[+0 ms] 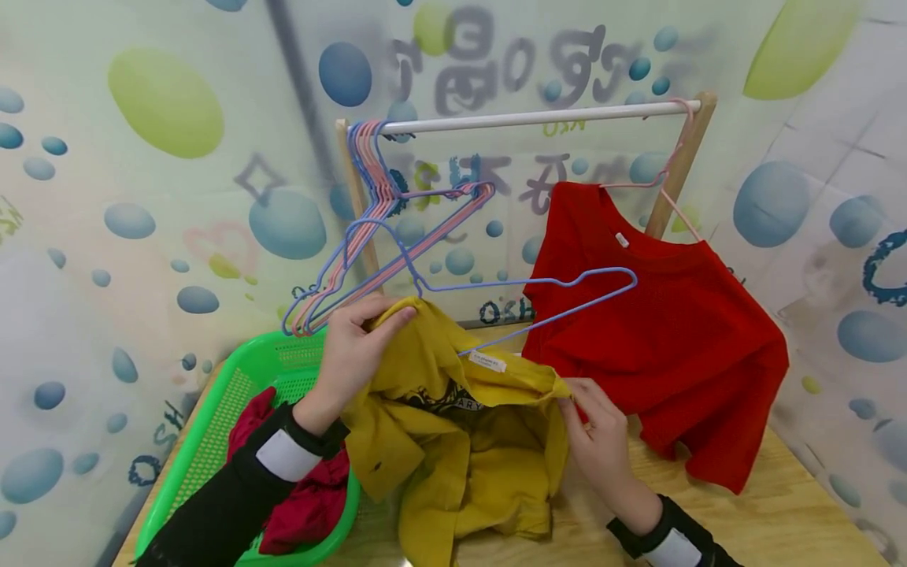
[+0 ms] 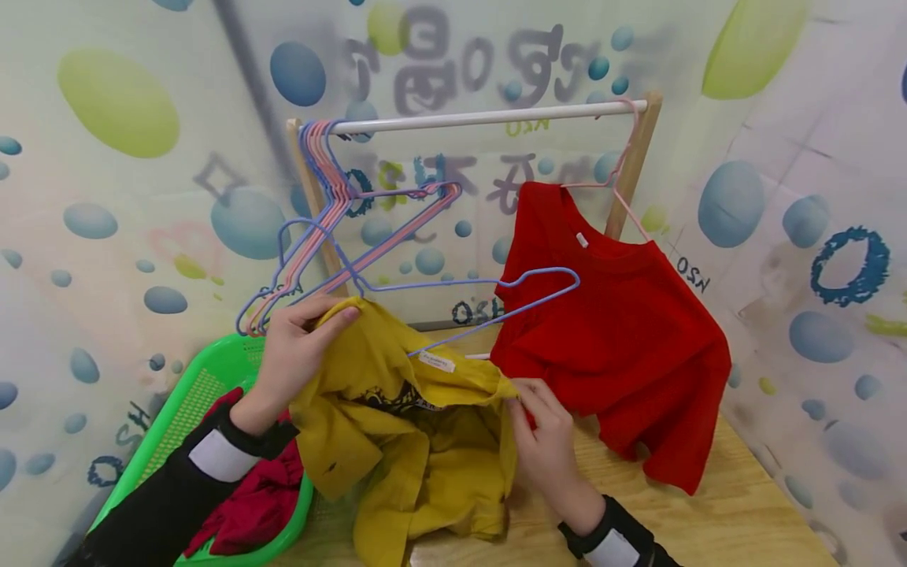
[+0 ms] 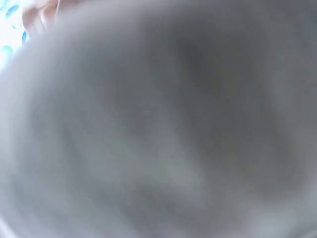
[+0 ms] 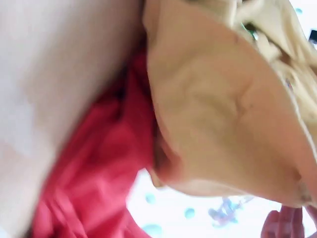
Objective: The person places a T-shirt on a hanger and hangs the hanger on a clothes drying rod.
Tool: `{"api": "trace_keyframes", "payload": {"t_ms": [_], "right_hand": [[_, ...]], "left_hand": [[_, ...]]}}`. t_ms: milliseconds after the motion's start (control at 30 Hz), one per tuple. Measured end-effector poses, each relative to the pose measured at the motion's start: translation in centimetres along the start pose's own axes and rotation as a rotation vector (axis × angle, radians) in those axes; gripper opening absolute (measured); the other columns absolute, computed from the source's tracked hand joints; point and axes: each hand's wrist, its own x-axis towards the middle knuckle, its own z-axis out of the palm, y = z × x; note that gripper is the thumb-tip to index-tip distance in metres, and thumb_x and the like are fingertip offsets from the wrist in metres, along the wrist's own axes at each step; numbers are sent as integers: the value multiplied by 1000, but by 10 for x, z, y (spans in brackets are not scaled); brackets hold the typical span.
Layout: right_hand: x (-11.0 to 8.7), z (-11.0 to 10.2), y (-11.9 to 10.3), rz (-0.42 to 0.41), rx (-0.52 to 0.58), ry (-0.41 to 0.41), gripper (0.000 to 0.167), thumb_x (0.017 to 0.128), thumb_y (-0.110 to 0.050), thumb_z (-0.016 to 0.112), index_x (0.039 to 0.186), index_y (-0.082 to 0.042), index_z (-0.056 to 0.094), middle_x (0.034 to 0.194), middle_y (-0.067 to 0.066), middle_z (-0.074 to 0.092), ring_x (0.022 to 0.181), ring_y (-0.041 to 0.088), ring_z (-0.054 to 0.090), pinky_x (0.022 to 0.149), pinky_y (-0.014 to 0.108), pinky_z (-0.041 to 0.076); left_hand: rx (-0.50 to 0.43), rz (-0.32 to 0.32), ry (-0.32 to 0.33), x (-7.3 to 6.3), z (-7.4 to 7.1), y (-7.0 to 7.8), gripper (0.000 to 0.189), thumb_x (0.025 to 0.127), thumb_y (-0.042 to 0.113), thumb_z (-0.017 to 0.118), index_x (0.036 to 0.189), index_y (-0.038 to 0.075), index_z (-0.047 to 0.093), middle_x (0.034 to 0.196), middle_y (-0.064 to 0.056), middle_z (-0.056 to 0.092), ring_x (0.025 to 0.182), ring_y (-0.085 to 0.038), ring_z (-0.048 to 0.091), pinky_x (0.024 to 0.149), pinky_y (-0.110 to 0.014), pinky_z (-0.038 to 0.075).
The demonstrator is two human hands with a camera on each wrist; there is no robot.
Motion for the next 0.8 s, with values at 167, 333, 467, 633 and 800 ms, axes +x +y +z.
{"api": "trace_keyframes", "payload": {"t_ms": [167,333,467,633,800], "right_hand": [[20,-16,-6,20,37,70,11,95,7,67,101,7,76,98,10,69,90,-3,59,76,7,46],[36,-33,-16,374,277,-19,19,104,4,54,104,-2,73,90,-11,66,73,3,59,62,15,47],[50,-43,-16,519,419,-26,23,109,-8,50,104,-12,72,88,-9,68,75,5,61,64,17,50],[68,-49,-17,439,317,-13,24,110,-10,47,103,-3,69,86,-9,66,72,6,60,63,17,49],[83,-53,-12,347,91,-12,25,109,-8,49,101,5,68,77,-15,61,62,5,54,58,18,44]], "left_hand": [[52,0,21,-5,-4,-4,12,98,7,71,105,2,80,85,-14,71,63,-10,48,59,-22,39],[115,15,26,-13,-9,-4,12,99,9,70,105,6,79,94,-11,75,68,-10,53,61,-22,43],[165,29,8,-18,-12,-6,11,99,9,70,105,8,79,94,-8,76,63,-8,49,55,-23,39],[261,128,-35,-21,-11,-11,8,98,7,70,105,7,75,86,-5,70,55,-6,41,50,-23,35],[433,338,-32,-23,-10,-15,10,94,-2,72,102,2,69,88,-11,69,63,-12,56,55,-26,46]]}}
